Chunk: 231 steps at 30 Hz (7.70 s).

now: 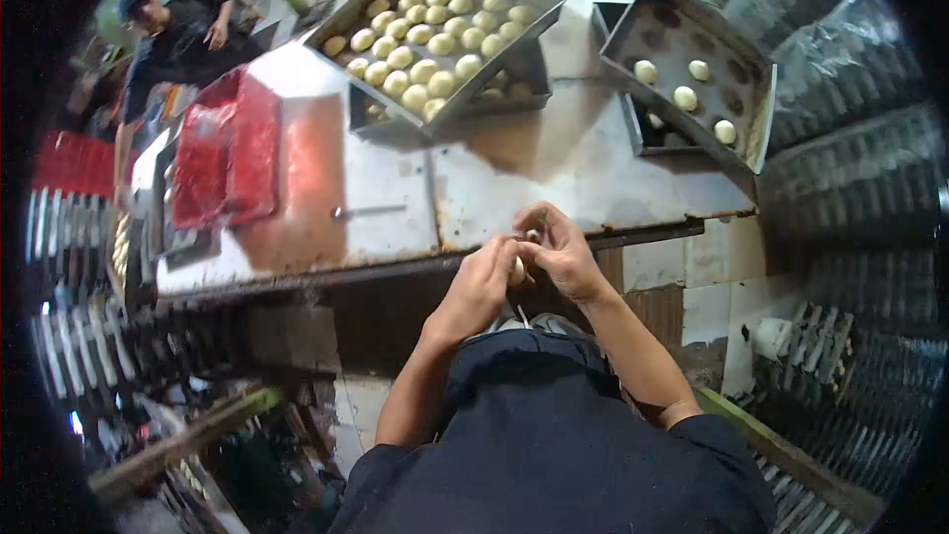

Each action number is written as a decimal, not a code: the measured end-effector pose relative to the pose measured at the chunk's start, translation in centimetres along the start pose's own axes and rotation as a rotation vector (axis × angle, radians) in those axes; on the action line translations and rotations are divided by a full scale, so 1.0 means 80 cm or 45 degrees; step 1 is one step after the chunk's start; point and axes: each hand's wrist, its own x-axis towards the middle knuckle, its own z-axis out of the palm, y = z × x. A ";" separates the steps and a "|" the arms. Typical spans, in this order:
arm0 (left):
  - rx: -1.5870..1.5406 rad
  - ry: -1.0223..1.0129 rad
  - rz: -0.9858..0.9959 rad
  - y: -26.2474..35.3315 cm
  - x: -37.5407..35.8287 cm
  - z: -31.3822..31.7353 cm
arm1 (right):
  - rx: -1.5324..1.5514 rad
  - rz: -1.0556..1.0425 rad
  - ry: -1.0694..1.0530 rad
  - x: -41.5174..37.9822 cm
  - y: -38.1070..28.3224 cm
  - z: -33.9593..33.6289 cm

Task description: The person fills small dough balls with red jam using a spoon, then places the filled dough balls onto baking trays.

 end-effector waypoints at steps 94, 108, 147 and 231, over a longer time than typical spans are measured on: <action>-0.589 0.119 -0.635 -0.293 -0.198 -0.793 | -2.313 -0.076 -1.332 0.536 0.235 0.647; -0.714 0.078 -0.522 -0.320 -0.218 -0.806 | -2.182 0.102 -1.433 0.550 0.284 0.662; -0.573 0.924 0.289 -0.034 -0.341 -0.251 | 0.110 0.232 -0.846 0.050 0.090 0.418; 0.652 0.842 -0.252 -0.010 0.503 -0.092 | -1.394 -0.526 0.571 0.186 -0.115 -0.195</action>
